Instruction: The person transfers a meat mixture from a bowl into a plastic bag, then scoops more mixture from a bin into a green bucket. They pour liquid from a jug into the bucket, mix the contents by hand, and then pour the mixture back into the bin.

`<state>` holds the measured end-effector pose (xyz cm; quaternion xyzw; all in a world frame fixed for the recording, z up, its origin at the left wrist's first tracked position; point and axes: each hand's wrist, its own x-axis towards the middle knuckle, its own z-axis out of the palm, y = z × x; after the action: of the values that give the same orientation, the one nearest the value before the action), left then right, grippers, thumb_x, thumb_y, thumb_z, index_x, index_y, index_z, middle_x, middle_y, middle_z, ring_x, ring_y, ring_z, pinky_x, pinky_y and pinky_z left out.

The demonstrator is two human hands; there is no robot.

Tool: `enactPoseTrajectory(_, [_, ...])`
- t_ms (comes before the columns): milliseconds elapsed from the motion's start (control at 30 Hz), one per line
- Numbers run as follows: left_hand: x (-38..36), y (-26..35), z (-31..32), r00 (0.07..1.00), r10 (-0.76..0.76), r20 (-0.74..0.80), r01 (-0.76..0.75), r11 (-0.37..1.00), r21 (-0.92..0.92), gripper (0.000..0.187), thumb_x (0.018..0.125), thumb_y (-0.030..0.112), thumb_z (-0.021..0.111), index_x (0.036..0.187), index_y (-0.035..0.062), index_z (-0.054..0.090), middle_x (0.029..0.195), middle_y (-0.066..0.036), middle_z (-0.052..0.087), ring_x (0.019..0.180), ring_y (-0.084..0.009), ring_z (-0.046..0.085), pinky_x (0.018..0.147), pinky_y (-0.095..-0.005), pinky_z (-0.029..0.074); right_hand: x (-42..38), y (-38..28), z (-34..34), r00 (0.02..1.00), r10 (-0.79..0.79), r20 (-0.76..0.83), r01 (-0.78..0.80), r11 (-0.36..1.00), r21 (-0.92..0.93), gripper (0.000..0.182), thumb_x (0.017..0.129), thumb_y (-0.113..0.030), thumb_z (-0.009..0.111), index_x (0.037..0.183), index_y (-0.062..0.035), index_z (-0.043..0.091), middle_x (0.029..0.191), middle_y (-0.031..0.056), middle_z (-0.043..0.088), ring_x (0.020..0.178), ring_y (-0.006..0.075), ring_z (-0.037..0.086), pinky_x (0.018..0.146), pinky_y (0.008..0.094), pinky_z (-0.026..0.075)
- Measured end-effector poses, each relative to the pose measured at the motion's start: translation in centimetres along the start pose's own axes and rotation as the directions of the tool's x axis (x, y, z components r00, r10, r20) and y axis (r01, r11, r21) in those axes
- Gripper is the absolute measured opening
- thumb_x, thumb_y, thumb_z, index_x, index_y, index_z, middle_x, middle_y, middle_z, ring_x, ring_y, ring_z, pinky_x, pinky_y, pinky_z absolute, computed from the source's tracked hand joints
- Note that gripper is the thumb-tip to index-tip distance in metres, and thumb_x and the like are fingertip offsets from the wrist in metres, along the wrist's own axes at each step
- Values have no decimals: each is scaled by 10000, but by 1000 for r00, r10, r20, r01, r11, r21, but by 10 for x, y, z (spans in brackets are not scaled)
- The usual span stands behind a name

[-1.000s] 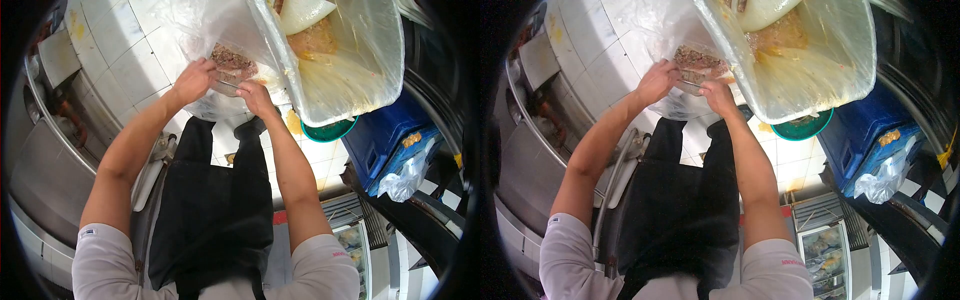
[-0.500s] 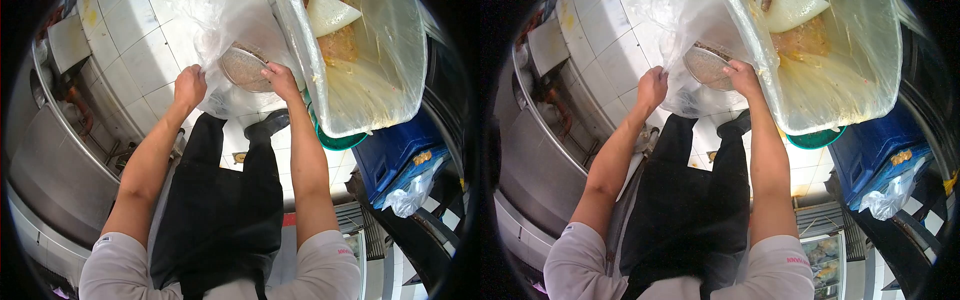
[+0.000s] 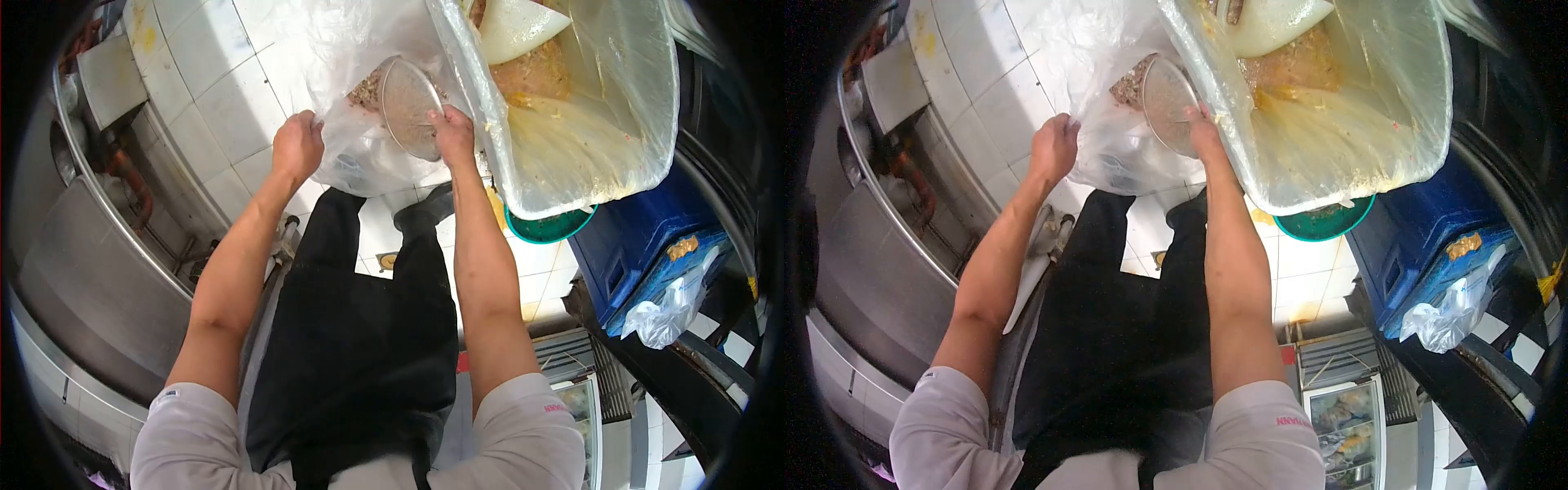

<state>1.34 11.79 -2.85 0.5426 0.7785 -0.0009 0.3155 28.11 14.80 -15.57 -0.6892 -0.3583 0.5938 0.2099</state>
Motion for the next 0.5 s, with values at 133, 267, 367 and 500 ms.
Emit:
enactPoseTrajectory(133, [4, -1, -1, 999, 48, -15, -48, 998, 38, 184, 865, 164, 576, 827, -16, 560, 847, -260, 605, 838, -449, 581, 742, -509, 459, -23, -9, -3, 990, 138, 30, -141, 984, 110, 148, 902, -154, 599, 876, -23, 664, 714, 8, 616, 643, 83, 519, 589, 279, 440])
enactPoseTrajectory(267, [8, 6, -4, 1000, -21, 8, 21, 999, 49, 213, 882, 192, 571, 860, -19, 575, 865, -258, 614, 848, -452, 585, 736, -502, 463, -40, -31, 4, 968, -240, 71, 250, 941, -227, 167, 843, -188, 643, 912, -40, 673, 750, 119, 641, 672, 227, 599, 645, 348, 478])
enactPoseTrajectory(367, [4, 13, -5, 1000, 5, 4, -5, 1000, 22, 287, 888, 235, 582, 1019, -18, 620, 918, -260, 639, 886, -430, 614, 749, -467, 483, -74, -32, 4, 924, -352, 152, 382, 879, -286, 183, 840, -203, 597, 907, -42, 653, 912, 185, 638, 866, 353, 609, 761, 437, 479])
enactPoseTrajectory(500, [-10, 40, -28, 992, -69, 109, 64, 997, 45, 383, 875, 257, 604, 1145, -15, 604, 935, -233, 667, 919, -393, 637, 787, -434, 493, -143, -71, -19, 862, -424, 277, 495, 819, -288, 130, 839, -129, 504, 775, -56, 590, 856, 174, 617, 856, 389, 581, 725, 484, 464])
